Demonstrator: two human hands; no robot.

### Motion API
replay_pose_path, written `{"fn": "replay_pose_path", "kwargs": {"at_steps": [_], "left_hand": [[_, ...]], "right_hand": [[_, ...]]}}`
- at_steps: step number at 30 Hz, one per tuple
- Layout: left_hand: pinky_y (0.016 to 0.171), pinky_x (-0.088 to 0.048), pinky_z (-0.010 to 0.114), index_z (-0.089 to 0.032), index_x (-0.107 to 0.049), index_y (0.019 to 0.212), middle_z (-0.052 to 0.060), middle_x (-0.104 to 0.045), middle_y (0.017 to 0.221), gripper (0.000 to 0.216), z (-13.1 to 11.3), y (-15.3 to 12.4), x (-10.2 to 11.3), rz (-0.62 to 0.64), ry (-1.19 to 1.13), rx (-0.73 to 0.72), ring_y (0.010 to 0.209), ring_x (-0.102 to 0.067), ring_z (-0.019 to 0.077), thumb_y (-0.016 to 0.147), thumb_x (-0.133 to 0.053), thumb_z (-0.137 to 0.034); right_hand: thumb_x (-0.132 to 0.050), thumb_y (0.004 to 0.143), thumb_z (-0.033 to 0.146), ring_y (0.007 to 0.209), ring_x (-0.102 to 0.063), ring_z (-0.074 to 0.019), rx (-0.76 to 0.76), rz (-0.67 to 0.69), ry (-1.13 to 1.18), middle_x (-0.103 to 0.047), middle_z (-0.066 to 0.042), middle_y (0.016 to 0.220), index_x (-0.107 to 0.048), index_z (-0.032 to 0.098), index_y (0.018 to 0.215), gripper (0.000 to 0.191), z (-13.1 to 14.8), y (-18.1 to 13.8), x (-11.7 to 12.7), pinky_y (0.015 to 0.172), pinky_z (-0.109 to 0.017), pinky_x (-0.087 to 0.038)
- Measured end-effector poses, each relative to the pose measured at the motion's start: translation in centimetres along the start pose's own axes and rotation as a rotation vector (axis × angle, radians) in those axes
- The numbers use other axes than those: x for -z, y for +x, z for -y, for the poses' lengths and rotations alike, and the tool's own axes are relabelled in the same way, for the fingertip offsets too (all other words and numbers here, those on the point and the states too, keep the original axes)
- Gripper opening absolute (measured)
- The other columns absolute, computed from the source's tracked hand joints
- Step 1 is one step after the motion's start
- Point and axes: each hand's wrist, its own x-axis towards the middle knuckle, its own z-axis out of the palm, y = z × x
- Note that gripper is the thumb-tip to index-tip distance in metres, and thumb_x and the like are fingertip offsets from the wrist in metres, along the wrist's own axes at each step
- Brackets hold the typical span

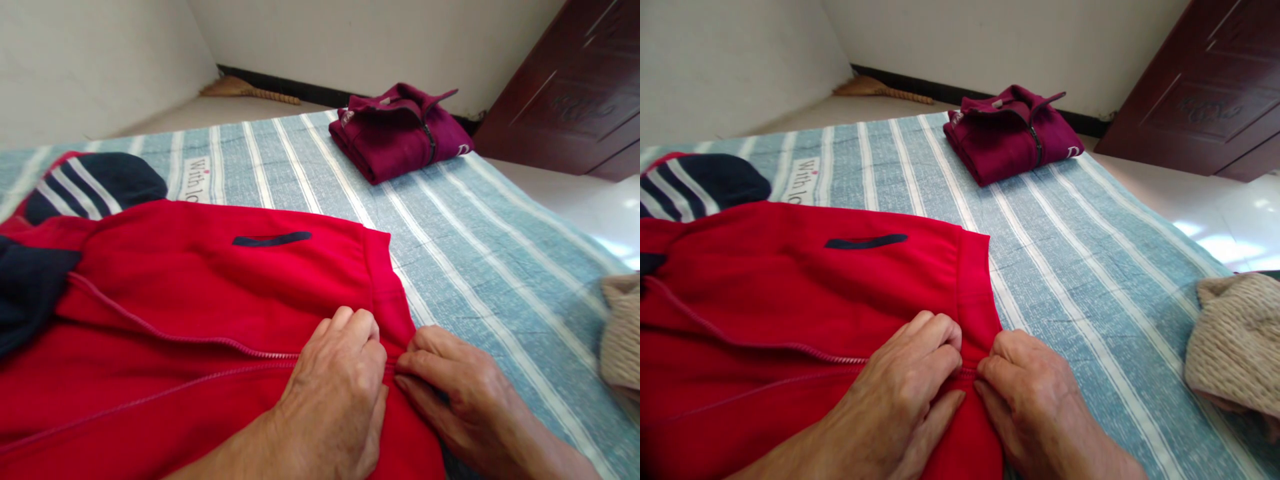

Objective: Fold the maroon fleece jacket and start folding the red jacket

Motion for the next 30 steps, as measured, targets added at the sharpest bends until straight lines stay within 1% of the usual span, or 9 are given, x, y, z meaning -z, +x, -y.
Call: {"fn": "replay_pose_path", "kwargs": {"at_steps": [5,11,16,19,24,30], "left_hand": [[0.070,-0.044,0.041,-0.017,-0.054,0.075,0.007,-0.051,0.087,0.009,-0.12,0.03,-0.16,0.009,0.006,0.032,0.080,-0.042,0.0223,0.073,-0.050,-0.010],[0.062,-0.039,0.040,-0.019,-0.053,0.070,0.007,-0.051,0.078,0.012,-0.58,-0.30,-0.51,-0.035,0.121,0.029,0.072,-0.041,0.0224,0.078,-0.045,-0.014],[0.062,-0.036,0.041,-0.020,-0.053,0.068,0.006,-0.051,0.070,0.014,-0.49,-0.30,-0.59,-0.035,0.186,0.000,0.067,-0.040,0.0216,0.079,-0.045,-0.016],[0.064,-0.036,0.041,-0.020,-0.054,0.067,0.006,-0.052,0.070,0.015,-0.50,-0.31,-0.51,-0.031,0.203,0.018,0.067,-0.041,0.0218,0.079,-0.046,-0.015],[0.065,-0.037,0.041,-0.019,-0.053,0.065,0.006,-0.053,0.070,0.013,-0.60,-0.36,-0.55,-0.026,0.173,0.046,0.068,-0.043,0.0224,0.075,-0.048,-0.013],[0.065,-0.036,0.039,-0.019,-0.051,0.066,0.005,-0.052,0.070,0.011,-0.48,-0.24,-0.88,-0.075,0.083,0.067,0.068,-0.042,0.0213,0.075,-0.049,-0.013]], "right_hand": [[-0.044,0.093,0.018,0.064,-0.045,-0.0130,0.001,0.007,-0.007,-0.049,-0.001,0.068,-0.059,0.020,0.076,0.023,0.07,0.04,0.09,0.054,-0.025,-0.038],[-0.044,0.093,0.017,0.065,-0.046,-0.0132,0.003,0.012,-0.004,-0.050,-0.001,0.069,-0.060,0.020,0.078,0.022,-0.11,-0.05,-0.02,0.055,-0.026,-0.038],[-0.044,0.094,0.018,0.066,-0.047,-0.0134,0.001,0.018,-0.008,-0.050,-0.001,0.069,-0.061,0.020,0.078,0.023,-0.10,-0.07,0.07,0.056,-0.027,-0.038],[-0.043,0.093,0.018,0.066,-0.046,-0.0134,-0.011,0.034,-0.004,-0.050,-0.001,0.069,-0.060,0.019,0.075,0.025,-0.01,-0.01,0.14,0.056,-0.027,-0.037],[-0.043,0.093,0.016,0.065,-0.046,-0.0140,0.006,0.024,-0.019,-0.050,-0.002,0.068,-0.060,0.019,0.076,0.024,0.04,0.03,0.08,0.055,-0.028,-0.036],[-0.044,0.093,0.018,0.064,-0.045,-0.0132,0.003,0.015,-0.017,-0.049,-0.002,0.068,-0.059,0.018,0.074,0.025,0.01,-0.01,0.02,0.055,-0.027,-0.035]]}}
